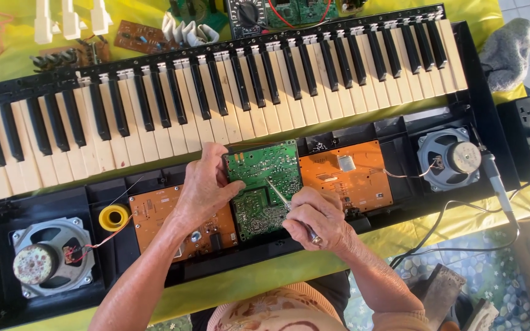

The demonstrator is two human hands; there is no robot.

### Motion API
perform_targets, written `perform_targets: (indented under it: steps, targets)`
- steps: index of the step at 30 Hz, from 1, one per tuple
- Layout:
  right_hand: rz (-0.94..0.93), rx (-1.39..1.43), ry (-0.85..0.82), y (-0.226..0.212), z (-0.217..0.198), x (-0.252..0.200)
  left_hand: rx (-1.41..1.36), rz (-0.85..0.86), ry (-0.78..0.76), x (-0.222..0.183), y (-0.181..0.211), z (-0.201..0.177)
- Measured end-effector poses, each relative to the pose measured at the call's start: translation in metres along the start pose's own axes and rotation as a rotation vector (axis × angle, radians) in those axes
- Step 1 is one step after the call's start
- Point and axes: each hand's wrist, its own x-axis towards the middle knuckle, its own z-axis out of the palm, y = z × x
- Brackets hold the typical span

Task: Soldering components on circuit boards inside an electronic keyboard and repositioning the boards.

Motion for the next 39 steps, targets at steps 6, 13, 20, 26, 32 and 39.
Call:
perform_targets:
  steps: [6,13,20,26,32,39]
  targets:
    - [0.044,0.002,-0.001,0.021,0.002,-0.034,0.025,-0.004,0.005,0.0,0.004,-0.002]
    - [0.289,0.027,0.27,0.035,-0.052,-0.006,0.0,0.012,-0.001,-0.007,0.004,-0.004]
    - [0.38,-0.011,0.262,0.012,-0.109,0.037,-0.003,-0.039,-0.015,-0.006,0.008,-0.008]
    - [0.51,-0.39,0.387,0.005,-0.148,0.01,0.177,-0.167,-0.056,-0.004,0.037,-0.011]
    - [0.406,-0.49,0.261,-0.011,-0.17,-0.025,0.21,-0.084,-0.028,-0.003,0.027,-0.008]
    - [0.439,-0.506,0.377,-0.01,-0.18,-0.106,0.067,0.152,-0.018,-0.002,0.012,-0.006]
